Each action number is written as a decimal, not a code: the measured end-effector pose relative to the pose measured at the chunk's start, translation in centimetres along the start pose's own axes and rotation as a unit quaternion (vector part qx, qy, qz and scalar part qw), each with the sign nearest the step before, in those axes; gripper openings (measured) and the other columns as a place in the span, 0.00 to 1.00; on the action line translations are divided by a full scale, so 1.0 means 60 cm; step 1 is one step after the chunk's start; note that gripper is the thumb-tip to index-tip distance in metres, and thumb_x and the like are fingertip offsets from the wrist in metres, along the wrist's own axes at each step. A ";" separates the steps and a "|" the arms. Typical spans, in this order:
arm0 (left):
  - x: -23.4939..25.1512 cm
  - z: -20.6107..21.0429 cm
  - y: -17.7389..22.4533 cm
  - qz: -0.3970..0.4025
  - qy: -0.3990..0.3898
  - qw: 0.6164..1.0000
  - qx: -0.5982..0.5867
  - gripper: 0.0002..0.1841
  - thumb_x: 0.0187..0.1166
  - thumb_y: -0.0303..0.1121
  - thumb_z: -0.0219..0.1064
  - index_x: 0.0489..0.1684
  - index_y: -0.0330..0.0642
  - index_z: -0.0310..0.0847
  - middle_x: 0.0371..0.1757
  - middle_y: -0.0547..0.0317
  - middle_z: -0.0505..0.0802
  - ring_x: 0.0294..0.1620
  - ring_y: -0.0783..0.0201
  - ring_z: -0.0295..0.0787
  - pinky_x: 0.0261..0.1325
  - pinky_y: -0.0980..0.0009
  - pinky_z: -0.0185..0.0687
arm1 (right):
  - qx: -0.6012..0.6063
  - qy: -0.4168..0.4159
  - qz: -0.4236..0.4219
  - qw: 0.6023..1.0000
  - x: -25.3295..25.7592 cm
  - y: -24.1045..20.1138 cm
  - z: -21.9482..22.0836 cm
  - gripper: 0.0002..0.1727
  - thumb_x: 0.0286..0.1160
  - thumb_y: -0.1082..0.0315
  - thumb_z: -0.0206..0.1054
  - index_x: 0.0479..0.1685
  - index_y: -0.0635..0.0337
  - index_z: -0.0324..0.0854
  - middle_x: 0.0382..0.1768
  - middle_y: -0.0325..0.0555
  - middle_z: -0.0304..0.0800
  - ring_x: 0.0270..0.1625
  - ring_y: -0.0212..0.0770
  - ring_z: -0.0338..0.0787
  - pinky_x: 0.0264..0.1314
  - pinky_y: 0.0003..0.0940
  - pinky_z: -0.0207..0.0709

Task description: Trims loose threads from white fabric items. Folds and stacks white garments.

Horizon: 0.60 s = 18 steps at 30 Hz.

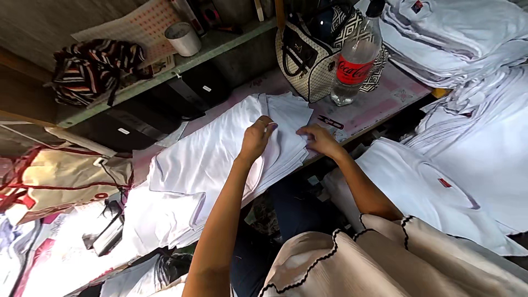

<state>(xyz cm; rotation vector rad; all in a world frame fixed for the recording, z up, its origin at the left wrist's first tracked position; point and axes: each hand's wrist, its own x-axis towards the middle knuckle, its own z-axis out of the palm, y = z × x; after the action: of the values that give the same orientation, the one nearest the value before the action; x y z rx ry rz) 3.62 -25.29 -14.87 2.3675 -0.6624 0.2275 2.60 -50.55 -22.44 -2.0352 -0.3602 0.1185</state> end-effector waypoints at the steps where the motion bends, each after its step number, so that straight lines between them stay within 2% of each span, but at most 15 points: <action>1: -0.004 -0.014 0.002 -0.020 0.025 0.999 -0.005 0.17 0.83 0.37 0.67 0.41 0.24 0.85 0.41 0.37 0.91 0.44 0.46 0.90 0.53 0.46 0.83 | -0.016 -0.021 0.036 0.999 0.004 0.019 0.007 0.31 0.60 0.84 0.76 0.69 0.57 0.87 0.61 0.68 0.85 0.62 0.65 0.85 0.65 0.63 0.79; 3: -0.006 -0.021 0.008 -0.033 0.064 0.997 -0.026 0.20 0.72 0.37 0.77 0.26 0.25 0.78 0.30 0.43 0.85 0.35 0.53 0.82 0.42 0.54 0.75 | 0.008 0.001 0.083 0.996 0.003 0.026 0.023 0.19 0.72 0.79 0.72 0.61 0.54 0.92 0.56 0.62 0.92 0.58 0.60 0.89 0.64 0.61 0.80; 4: -0.003 -0.015 0.011 -0.020 0.063 0.997 -0.041 0.16 0.70 0.29 0.77 0.24 0.24 0.77 0.32 0.41 0.86 0.38 0.53 0.83 0.45 0.56 0.76 | 0.011 0.032 0.074 0.997 0.000 0.014 0.026 0.14 0.78 0.77 0.68 0.55 0.55 0.94 0.50 0.58 0.95 0.51 0.55 0.92 0.59 0.58 0.82; 5: 0.002 -0.004 0.012 0.002 0.044 0.998 -0.053 0.07 0.66 0.19 0.73 0.28 0.22 0.80 0.39 0.37 0.88 0.45 0.48 0.86 0.52 0.54 0.80 | -0.001 0.060 0.042 0.997 -0.003 -0.008 0.026 0.13 0.80 0.77 0.65 0.52 0.56 0.95 0.48 0.56 0.96 0.49 0.54 0.93 0.57 0.58 0.83; 6: 0.007 0.009 0.013 0.022 0.001 0.998 -0.057 0.09 0.62 0.13 0.69 0.40 0.20 0.82 0.52 0.33 0.89 0.57 0.43 0.88 0.62 0.50 0.83 | -0.017 0.085 -0.007 0.996 -0.008 -0.035 0.024 0.14 0.80 0.78 0.63 0.50 0.58 0.95 0.49 0.54 0.95 0.50 0.53 0.93 0.58 0.58 0.83; 7: 0.012 0.020 0.015 0.036 -0.056 0.997 -0.050 0.20 0.61 0.10 0.66 0.55 0.22 0.81 0.65 0.33 0.87 0.67 0.42 0.86 0.70 0.48 0.81 | -0.032 0.106 -0.066 0.992 -0.012 -0.061 0.023 0.14 0.78 0.81 0.63 0.49 0.59 0.94 0.50 0.53 0.94 0.51 0.52 0.93 0.59 0.56 0.84; 8: 0.016 0.030 0.018 0.050 -0.104 0.993 -0.031 0.28 0.63 0.09 0.66 0.69 0.26 0.77 0.74 0.36 0.84 0.72 0.42 0.84 0.74 0.46 0.80 | -0.042 0.120 -0.121 0.984 -0.014 -0.084 0.022 0.13 0.76 0.82 0.64 0.47 0.60 0.94 0.51 0.52 0.93 0.53 0.50 0.92 0.60 0.52 0.85; 9: 0.019 0.035 0.019 0.060 -0.134 0.989 -0.010 0.32 0.66 0.10 0.66 0.76 0.29 0.73 0.75 0.36 0.84 0.71 0.41 0.86 0.73 0.44 0.80 | -0.043 0.128 -0.162 0.977 -0.014 -0.101 0.022 0.12 0.74 0.83 0.66 0.44 0.61 0.94 0.51 0.53 0.93 0.54 0.49 0.92 0.62 0.49 0.85; 10: 0.021 0.033 0.017 0.065 -0.147 0.987 0.002 0.31 0.68 0.11 0.66 0.77 0.29 0.73 0.72 0.35 0.85 0.68 0.39 0.87 0.72 0.43 0.80 | -0.040 0.128 -0.182 0.974 -0.014 -0.107 0.021 0.12 0.73 0.84 0.66 0.43 0.62 0.94 0.51 0.53 0.93 0.53 0.48 0.92 0.62 0.47 0.84; 11: 0.020 0.022 0.014 0.063 -0.142 0.988 0.011 0.26 0.72 0.14 0.67 0.73 0.27 0.77 0.69 0.34 0.87 0.66 0.39 0.88 0.72 0.44 0.80 | -0.037 0.122 -0.176 0.976 -0.015 -0.102 0.018 0.12 0.73 0.83 0.66 0.43 0.62 0.94 0.50 0.52 0.93 0.52 0.47 0.93 0.61 0.47 0.85; 13: 0.010 -0.023 0.011 0.040 -0.088 0.995 0.022 0.14 0.77 0.26 0.71 0.54 0.24 0.85 0.56 0.33 0.90 0.61 0.39 0.89 0.69 0.45 0.81 | -0.044 0.093 -0.084 0.991 -0.019 -0.068 0.011 0.08 0.77 0.77 0.68 0.46 0.63 0.92 0.48 0.53 0.94 0.48 0.49 0.94 0.57 0.50 0.87; 14: 0.003 -0.048 0.010 0.030 -0.048 0.998 0.023 0.15 0.75 0.32 0.75 0.44 0.23 0.85 0.50 0.33 0.90 0.56 0.40 0.89 0.65 0.46 0.82 | -0.044 0.063 -0.009 0.997 -0.020 -0.046 0.011 0.08 0.78 0.72 0.70 0.49 0.66 0.90 0.47 0.58 0.93 0.48 0.54 0.93 0.56 0.57 0.86; 15: -0.005 -0.067 0.010 0.022 -0.015 0.999 0.025 0.19 0.72 0.36 0.78 0.35 0.22 0.83 0.43 0.33 0.89 0.51 0.41 0.88 0.58 0.47 0.82 | -0.032 0.025 0.066 0.997 -0.020 -0.022 0.016 0.13 0.76 0.68 0.73 0.50 0.70 0.88 0.46 0.63 0.91 0.49 0.59 0.92 0.57 0.62 0.83; 17: -0.016 -0.076 0.014 0.027 -0.002 0.999 0.036 0.17 0.71 0.32 0.77 0.25 0.23 0.79 0.36 0.35 0.86 0.42 0.43 0.85 0.47 0.49 0.80 | 0.006 -0.038 0.166 0.985 -0.020 0.005 0.034 0.18 0.75 0.65 0.76 0.52 0.73 0.85 0.48 0.66 0.88 0.50 0.59 0.89 0.60 0.60 0.82; 18: -0.020 -0.065 0.023 0.032 -0.027 0.998 0.039 0.11 0.70 0.24 0.74 0.26 0.24 0.80 0.39 0.35 0.87 0.44 0.41 0.87 0.48 0.47 0.82 | 0.012 -0.039 0.179 0.983 -0.021 0.000 0.041 0.17 0.76 0.66 0.75 0.52 0.73 0.84 0.47 0.65 0.88 0.50 0.58 0.88 0.59 0.59 0.81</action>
<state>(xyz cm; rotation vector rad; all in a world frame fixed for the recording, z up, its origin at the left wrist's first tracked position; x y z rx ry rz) 1.91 -23.20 -11.48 2.4374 -0.7690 0.2222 0.84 -48.88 -23.70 -2.0581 -0.0361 0.4237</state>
